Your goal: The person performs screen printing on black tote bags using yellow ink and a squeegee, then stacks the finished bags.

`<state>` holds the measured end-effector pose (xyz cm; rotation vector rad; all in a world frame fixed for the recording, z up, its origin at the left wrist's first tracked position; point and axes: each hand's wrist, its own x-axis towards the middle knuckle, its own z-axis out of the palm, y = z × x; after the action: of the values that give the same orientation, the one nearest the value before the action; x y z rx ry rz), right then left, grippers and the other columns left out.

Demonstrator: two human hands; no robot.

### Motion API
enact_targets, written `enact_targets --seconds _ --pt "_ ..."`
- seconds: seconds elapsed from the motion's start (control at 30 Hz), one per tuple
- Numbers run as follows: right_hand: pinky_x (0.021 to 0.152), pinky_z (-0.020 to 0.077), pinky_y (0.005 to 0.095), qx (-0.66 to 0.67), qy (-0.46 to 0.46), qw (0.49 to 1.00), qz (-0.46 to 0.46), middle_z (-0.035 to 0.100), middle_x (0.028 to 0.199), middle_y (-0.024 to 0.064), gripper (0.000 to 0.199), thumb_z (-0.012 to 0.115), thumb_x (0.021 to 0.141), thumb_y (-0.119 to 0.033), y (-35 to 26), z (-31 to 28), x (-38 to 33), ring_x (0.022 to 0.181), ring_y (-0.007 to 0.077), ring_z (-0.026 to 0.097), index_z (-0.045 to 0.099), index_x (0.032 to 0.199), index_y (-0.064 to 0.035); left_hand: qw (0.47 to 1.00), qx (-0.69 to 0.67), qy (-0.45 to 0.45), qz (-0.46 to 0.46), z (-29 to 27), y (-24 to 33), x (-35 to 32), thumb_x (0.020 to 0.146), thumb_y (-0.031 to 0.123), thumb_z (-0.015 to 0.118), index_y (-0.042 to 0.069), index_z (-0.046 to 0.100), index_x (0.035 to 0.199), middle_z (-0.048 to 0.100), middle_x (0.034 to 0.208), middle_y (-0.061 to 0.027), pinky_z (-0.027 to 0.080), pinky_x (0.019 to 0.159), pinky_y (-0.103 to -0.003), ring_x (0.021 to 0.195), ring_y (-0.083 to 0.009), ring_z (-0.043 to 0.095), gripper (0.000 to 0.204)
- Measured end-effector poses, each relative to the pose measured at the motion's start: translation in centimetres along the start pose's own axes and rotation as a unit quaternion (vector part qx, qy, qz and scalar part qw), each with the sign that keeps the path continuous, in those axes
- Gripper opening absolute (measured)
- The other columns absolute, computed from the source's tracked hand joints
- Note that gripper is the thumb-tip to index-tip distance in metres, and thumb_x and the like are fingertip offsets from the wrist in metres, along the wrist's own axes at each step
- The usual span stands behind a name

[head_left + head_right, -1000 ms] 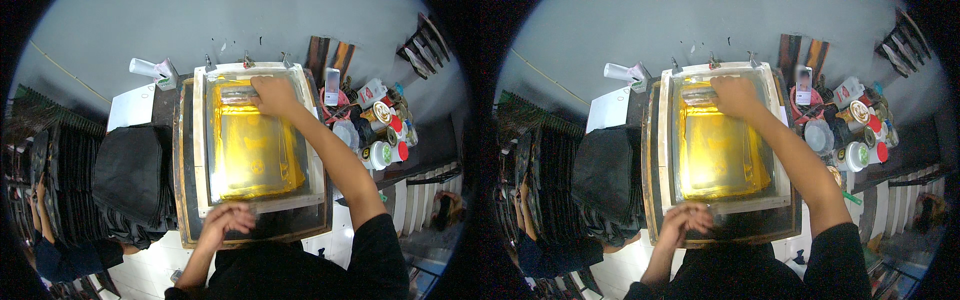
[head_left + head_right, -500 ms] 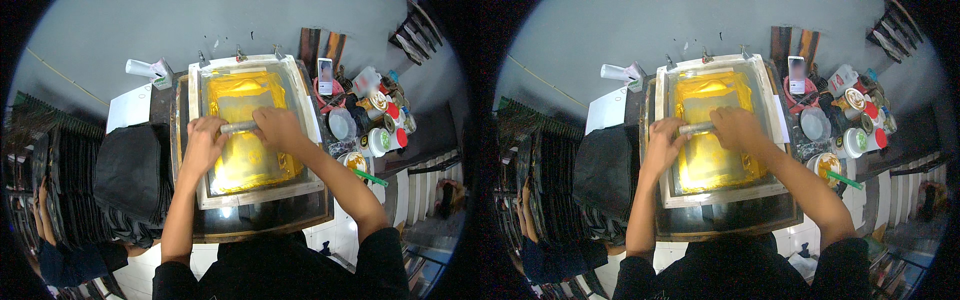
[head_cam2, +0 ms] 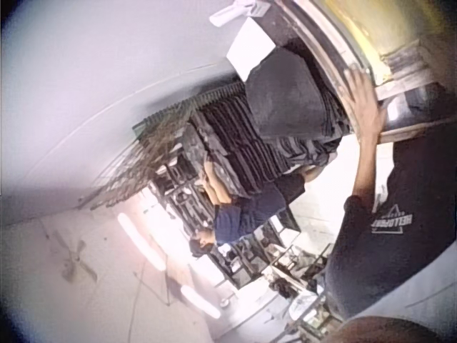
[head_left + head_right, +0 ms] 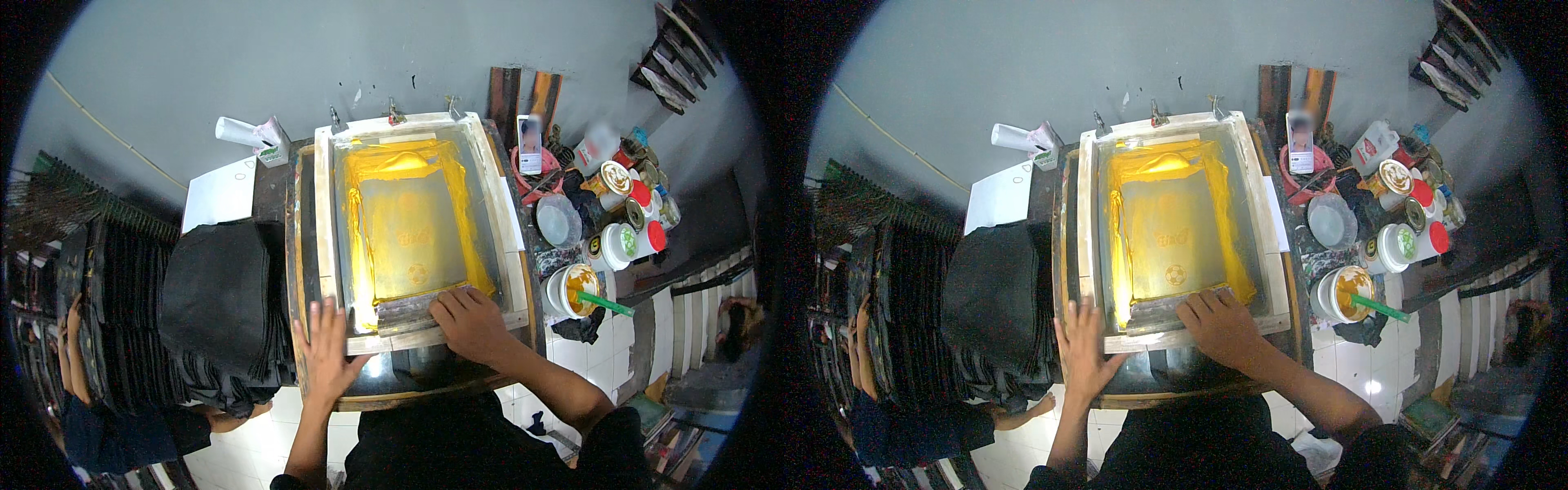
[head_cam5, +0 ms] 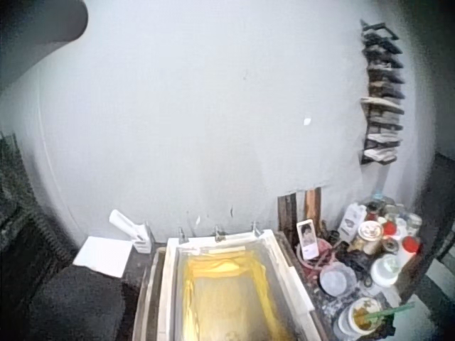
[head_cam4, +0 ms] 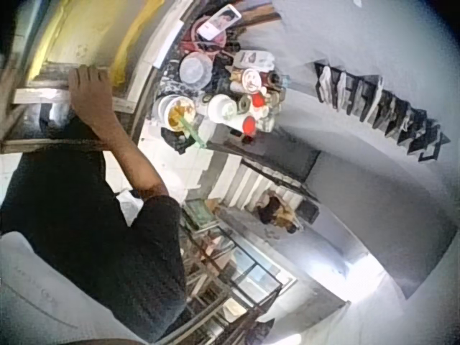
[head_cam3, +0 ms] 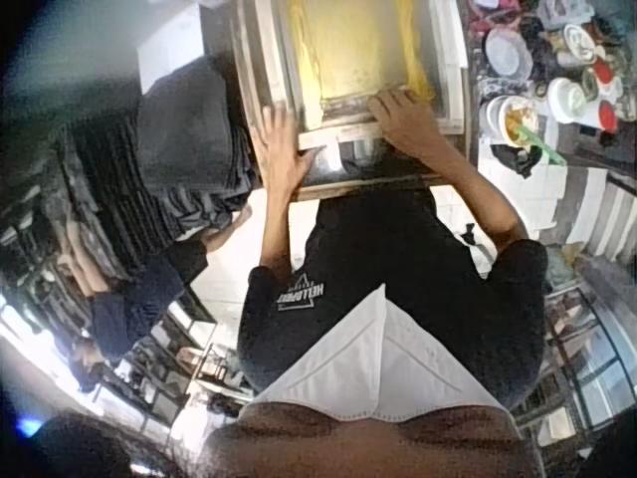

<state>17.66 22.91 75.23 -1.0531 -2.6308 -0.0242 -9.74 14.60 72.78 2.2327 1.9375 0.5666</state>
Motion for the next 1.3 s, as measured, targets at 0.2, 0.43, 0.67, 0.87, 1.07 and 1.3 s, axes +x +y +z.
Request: enact_targets --seconds 0.2,0.43,0.67,0.87,1.07,1.3 --pt "0.085 0.0541 0.0427 0.062 0.091 0.994 0.002 0.067 0.106 0.0086 0.026 0.065 0.080 -0.014 -0.2 -5.6 0.0 0.100 0.0270 0.067 0.063 0.106 -0.0084 0.966 0.065 0.231 0.101 -1.3 -1.7 -1.0 0.071 0.062 0.085 0.005 0.021 0.160 0.039 0.158 -0.0248 0.010 0.122 -0.062 0.150 -0.0385 0.032 0.124" --pt "0.071 0.0535 0.0400 -0.052 0.327 0.943 -0.039 0.066 0.092 0.0087 0.018 0.070 0.078 -0.014 3.2 -16.3 10.1 0.087 0.0270 0.068 0.062 0.093 -0.0080 0.917 -0.250 0.246 -0.188 -4.6 1.4 7.0 0.086 0.028 0.082 -0.004 0.024 0.155 0.052 0.144 -0.0297 0.041 0.111 -0.047 0.134 -0.0391 0.052 0.095" --pt "0.066 0.0564 0.0400 -0.040 0.269 0.962 -0.007 0.070 0.086 0.0161 0.015 0.061 0.090 -0.011 7.4 -23.3 17.6 0.071 0.0303 0.066 0.065 0.098 -0.0002 0.940 -0.038 0.055 -0.334 1.4 -0.9 9.0 0.082 0.027 0.083 -0.008 0.061 0.112 0.068 0.109 -0.0304 0.053 0.088 -0.049 0.104 -0.0477 0.067 0.051" --pt "0.070 0.0581 0.0421 -0.027 0.205 0.978 0.033 0.072 0.091 0.0194 0.016 0.055 0.093 -0.010 8.5 -26.2 21.0 0.071 0.0308 0.068 0.065 0.100 0.0015 0.910 -0.191 0.088 -0.358 1.1 -5.8 7.9 0.084 0.025 0.080 -0.002 0.066 0.095 0.069 0.084 -0.0203 0.050 0.080 -0.039 0.082 -0.0301 0.065 0.033" --pt "0.085 0.0554 0.0435 -0.028 0.217 0.975 0.039 0.073 0.101 0.0216 0.026 0.064 0.095 -0.020 8.9 -27.4 21.5 0.091 0.0312 0.070 0.066 0.106 0.0026 0.848 0.148 0.180 -0.477 -12.3 -16.8 -4.1 0.091 0.029 0.074 0.003 0.063 0.106 0.070 0.093 -0.0113 0.050 0.078 -0.040 0.083 -0.0255 0.063 0.032" --pt "0.087 0.0523 0.0457 -0.051 0.278 0.958 0.057 0.071 0.102 0.0252 0.037 0.073 0.087 -0.025 10.4 -26.7 25.2 0.095 0.0390 0.068 0.066 0.110 0.0028 0.874 0.230 0.335 -0.268 -13.8 -18.1 -2.7 0.090 0.020 0.072 0.000 0.067 0.118 0.071 0.114 -0.0213 0.051 0.092 -0.049 0.104 -0.0404 0.067 0.034"
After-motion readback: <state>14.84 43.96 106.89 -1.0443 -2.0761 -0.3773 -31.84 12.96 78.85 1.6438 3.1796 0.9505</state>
